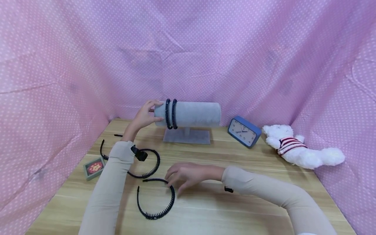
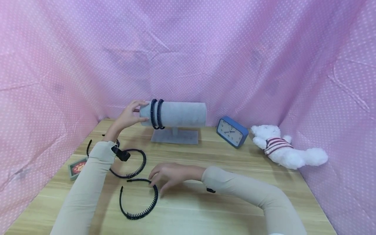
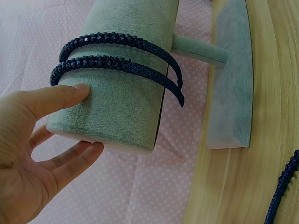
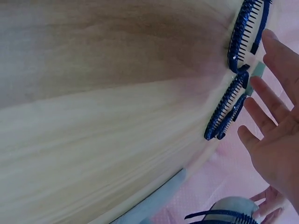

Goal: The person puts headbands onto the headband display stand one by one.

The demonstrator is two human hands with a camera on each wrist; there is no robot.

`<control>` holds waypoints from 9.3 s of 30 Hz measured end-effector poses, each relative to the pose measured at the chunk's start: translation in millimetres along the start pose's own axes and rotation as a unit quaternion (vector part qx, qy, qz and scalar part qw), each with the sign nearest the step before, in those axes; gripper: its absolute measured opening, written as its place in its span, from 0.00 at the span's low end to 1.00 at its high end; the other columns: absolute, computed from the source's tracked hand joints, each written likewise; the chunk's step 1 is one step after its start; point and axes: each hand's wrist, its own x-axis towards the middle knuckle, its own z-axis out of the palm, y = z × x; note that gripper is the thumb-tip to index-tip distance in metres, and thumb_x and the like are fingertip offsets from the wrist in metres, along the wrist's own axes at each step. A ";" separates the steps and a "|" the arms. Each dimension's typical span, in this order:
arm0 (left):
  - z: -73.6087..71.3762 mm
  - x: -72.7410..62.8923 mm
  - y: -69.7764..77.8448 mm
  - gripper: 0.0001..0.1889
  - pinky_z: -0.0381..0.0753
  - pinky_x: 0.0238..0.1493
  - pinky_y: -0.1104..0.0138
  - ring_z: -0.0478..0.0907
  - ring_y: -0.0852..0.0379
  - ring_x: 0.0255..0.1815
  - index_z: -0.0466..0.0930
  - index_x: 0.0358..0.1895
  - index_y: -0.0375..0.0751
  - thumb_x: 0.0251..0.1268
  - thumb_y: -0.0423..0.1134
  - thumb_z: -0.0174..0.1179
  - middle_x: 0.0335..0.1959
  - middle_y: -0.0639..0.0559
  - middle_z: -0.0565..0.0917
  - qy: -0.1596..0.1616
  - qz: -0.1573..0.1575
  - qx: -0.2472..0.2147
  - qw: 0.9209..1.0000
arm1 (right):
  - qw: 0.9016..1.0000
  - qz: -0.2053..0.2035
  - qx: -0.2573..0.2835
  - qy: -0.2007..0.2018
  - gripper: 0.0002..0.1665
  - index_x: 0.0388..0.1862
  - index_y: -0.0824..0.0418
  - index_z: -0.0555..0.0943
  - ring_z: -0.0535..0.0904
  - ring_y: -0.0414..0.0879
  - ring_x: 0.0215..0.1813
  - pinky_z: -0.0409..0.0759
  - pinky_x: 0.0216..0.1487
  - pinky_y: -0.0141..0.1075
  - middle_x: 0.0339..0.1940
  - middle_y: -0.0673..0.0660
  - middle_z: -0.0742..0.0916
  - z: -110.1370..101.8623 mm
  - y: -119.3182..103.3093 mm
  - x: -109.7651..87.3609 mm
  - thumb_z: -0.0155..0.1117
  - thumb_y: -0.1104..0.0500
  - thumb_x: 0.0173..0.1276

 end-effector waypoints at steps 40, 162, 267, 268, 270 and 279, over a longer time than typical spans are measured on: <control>0.6 0.8 -2.5 0.35 0.71 0.72 0.41 0.66 0.35 0.72 0.70 0.72 0.36 0.61 0.29 0.71 0.74 0.37 0.65 0.000 0.001 -0.007 1.000 | 0.998 0.023 -0.041 -0.036 0.14 0.48 0.48 0.91 0.73 0.49 0.74 0.68 0.79 0.36 0.61 0.51 0.86 10.0 22.2 -13.5 0.78 0.55 0.62; 3.4 -3.4 -3.0 0.35 0.73 0.72 0.43 0.66 0.34 0.72 0.71 0.72 0.36 0.60 0.28 0.71 0.77 0.36 0.63 0.006 -0.002 -0.004 1.000 | 0.910 0.282 0.215 0.216 0.13 0.52 0.64 0.87 0.88 0.45 0.44 0.88 0.45 0.34 0.43 0.59 0.92 -103.0 65.8 -159.2 0.63 0.60 0.75; 5.5 -3.7 -5.4 0.35 0.76 0.69 0.43 0.70 0.32 0.68 0.71 0.71 0.36 0.59 0.27 0.72 0.77 0.35 0.62 0.011 0.006 -0.020 1.000 | 0.759 0.414 0.204 0.459 0.18 0.49 0.69 0.86 0.89 0.50 0.36 0.89 0.39 0.34 0.41 0.63 0.91 -111.7 101.3 -144.3 0.71 0.55 0.70; 5.3 -3.6 -5.4 0.35 0.76 0.69 0.43 0.69 0.32 0.69 0.71 0.71 0.36 0.59 0.27 0.72 0.77 0.35 0.62 0.012 0.006 -0.022 1.000 | 0.759 0.412 0.213 0.458 0.19 0.50 0.70 0.85 0.89 0.48 0.36 0.89 0.39 0.33 0.41 0.64 0.91 -112.1 102.0 -144.7 0.70 0.55 0.70; 5.0 -3.6 -5.7 0.35 0.76 0.69 0.43 0.69 0.33 0.69 0.71 0.71 0.36 0.59 0.27 0.72 0.77 0.35 0.62 0.012 0.007 -0.024 1.000 | 0.757 0.410 0.233 0.453 0.21 0.54 0.70 0.84 0.88 0.43 0.36 0.88 0.38 0.30 0.44 0.65 0.90 -112.8 104.0 -145.6 0.70 0.55 0.71; 4.7 -4.2 -5.5 0.35 0.75 0.70 0.41 0.68 0.33 0.69 0.70 0.72 0.36 0.60 0.27 0.71 0.77 0.36 0.62 0.011 0.002 -0.023 1.000 | 0.769 0.416 0.261 0.410 0.36 0.75 0.60 0.71 0.86 0.53 0.54 0.89 0.50 0.39 0.61 0.70 0.84 -118.4 112.1 -150.8 0.69 0.52 0.72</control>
